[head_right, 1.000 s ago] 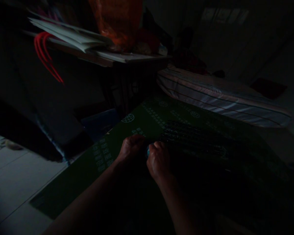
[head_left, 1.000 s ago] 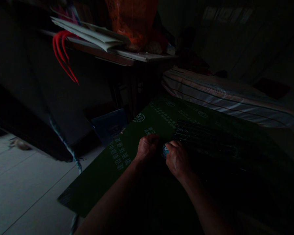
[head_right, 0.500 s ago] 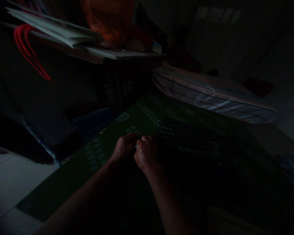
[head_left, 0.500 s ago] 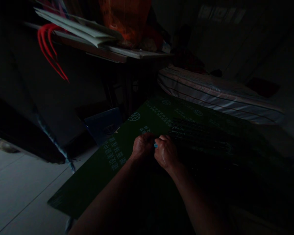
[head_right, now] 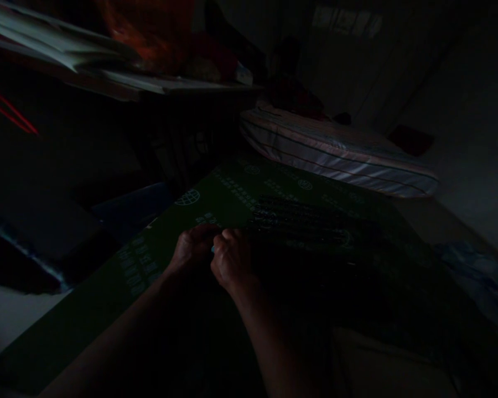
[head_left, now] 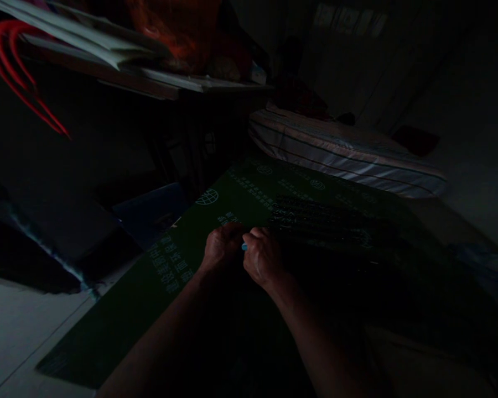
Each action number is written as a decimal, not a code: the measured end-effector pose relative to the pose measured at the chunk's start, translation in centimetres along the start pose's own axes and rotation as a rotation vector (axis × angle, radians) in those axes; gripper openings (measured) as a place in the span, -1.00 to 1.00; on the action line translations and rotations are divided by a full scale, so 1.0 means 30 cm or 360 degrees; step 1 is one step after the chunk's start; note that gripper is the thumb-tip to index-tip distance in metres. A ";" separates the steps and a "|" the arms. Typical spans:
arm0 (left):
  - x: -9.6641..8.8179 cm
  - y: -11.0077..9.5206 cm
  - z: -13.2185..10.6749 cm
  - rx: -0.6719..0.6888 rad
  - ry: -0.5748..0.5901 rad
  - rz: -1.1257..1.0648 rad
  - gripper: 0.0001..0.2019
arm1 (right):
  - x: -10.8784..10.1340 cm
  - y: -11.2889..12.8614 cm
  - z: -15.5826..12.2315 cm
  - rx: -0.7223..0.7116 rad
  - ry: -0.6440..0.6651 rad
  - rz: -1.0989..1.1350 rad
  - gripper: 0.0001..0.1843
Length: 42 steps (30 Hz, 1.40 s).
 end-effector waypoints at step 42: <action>-0.008 0.011 0.003 -0.0097 -0.0033 -0.0138 -0.62 | -0.079 -0.265 -0.082 0.0453 -0.0080 -0.0068 -0.74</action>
Point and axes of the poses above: each hand's wrist, its own z-axis towards the middle knuckle, its own x-axis out of the palm, y = z × x, the point moved 3 cm from there along z, towards the middle knuckle, and after that the axes turned 15 degrees about x, right-handed, at the moved point
